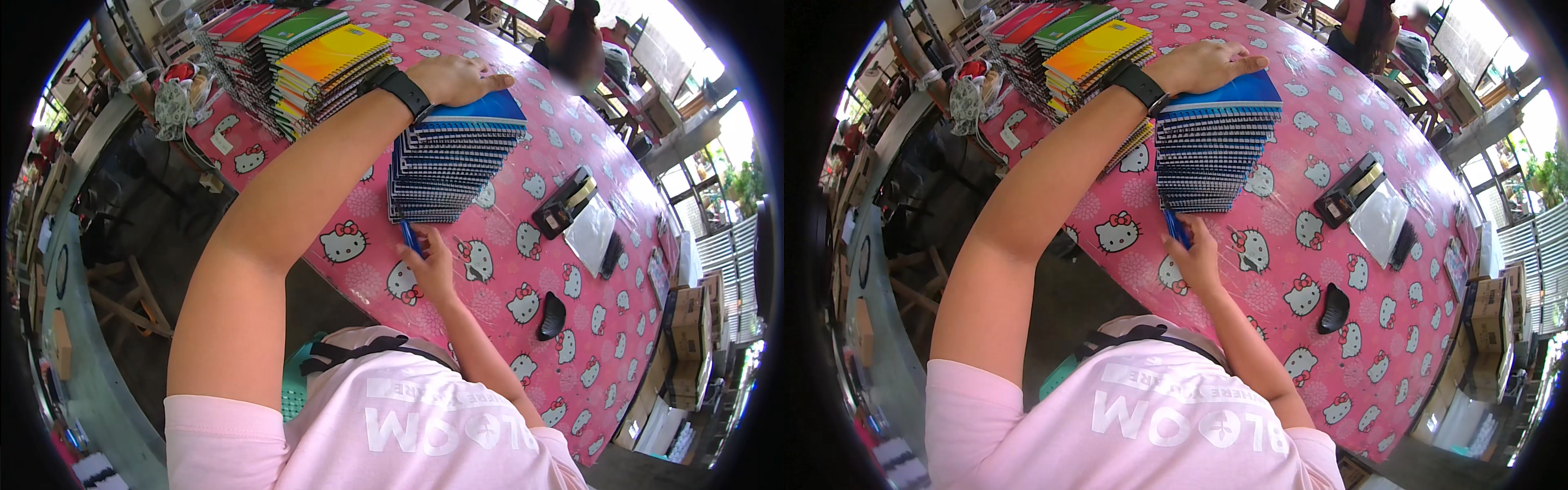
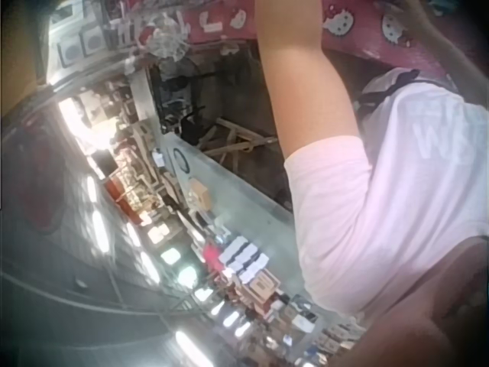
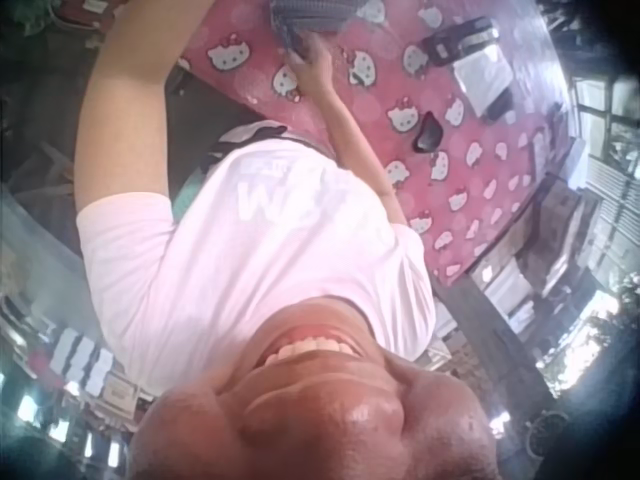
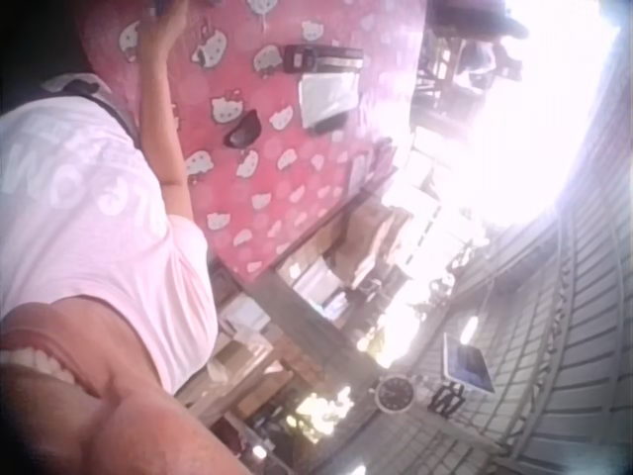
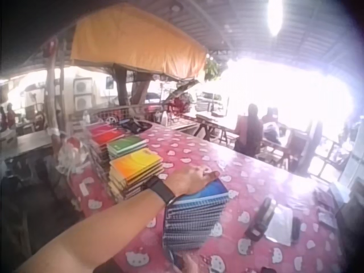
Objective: The person finishes spiral notebooks by using snips to adjust the wire bindings and then sorts the notebooks into stacks based on their cover colors on a table.
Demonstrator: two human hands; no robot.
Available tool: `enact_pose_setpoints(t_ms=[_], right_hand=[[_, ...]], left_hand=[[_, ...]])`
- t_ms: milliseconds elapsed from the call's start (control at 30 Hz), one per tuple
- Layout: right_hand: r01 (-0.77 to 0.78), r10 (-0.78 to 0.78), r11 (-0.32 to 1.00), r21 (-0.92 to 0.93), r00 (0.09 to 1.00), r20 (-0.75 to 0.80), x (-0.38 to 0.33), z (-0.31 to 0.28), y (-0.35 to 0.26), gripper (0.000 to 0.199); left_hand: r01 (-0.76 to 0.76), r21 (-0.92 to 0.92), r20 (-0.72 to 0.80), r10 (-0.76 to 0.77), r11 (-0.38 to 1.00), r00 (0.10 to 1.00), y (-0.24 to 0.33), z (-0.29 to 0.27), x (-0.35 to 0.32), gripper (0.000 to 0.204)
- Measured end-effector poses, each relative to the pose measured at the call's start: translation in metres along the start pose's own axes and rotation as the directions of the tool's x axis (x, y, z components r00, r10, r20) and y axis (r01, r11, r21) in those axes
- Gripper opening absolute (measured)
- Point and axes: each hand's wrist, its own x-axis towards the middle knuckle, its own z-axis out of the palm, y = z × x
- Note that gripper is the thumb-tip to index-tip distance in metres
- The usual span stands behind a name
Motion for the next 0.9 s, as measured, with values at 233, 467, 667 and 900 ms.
enact_pose_setpoints(t_ms=[233, 467, 667, 900], right_hand=[[0.273, -0.357, 0.787, -0.553, 0.933, -0.047, -0.006, 0.0, -0.001, 0.043], [0.331, -0.496, 0.552, -0.765, 0.868, 0.018, -0.006, 0.004, -0.008, 0.045], [-0.145, 0.143, 0.983, 0.114, 0.989, 0.03, 0.0, -0.008, 0.004, 0.041], [0.325, -0.454, 0.67, -0.667, 0.89, -0.022, -0.009, -0.003, 0.002, 0.043]], left_hand=[[-0.001, -0.003, -0.016, 0.001, 1.0, 1.0, 0.0, -0.001, -0.001, 0.078], [0.002, -0.013, 0.008, -0.002, 1.0, 1.0, 0.003, -0.003, -0.005, 0.079], [-0.002, -0.008, 0.023, 0.002, 1.0, 1.0, 0.005, -0.002, -0.002, 0.077], [0.007, -0.001, 0.002, -0.007, 1.0, 1.0, -0.002, 0.001, 0.001, 0.077]])
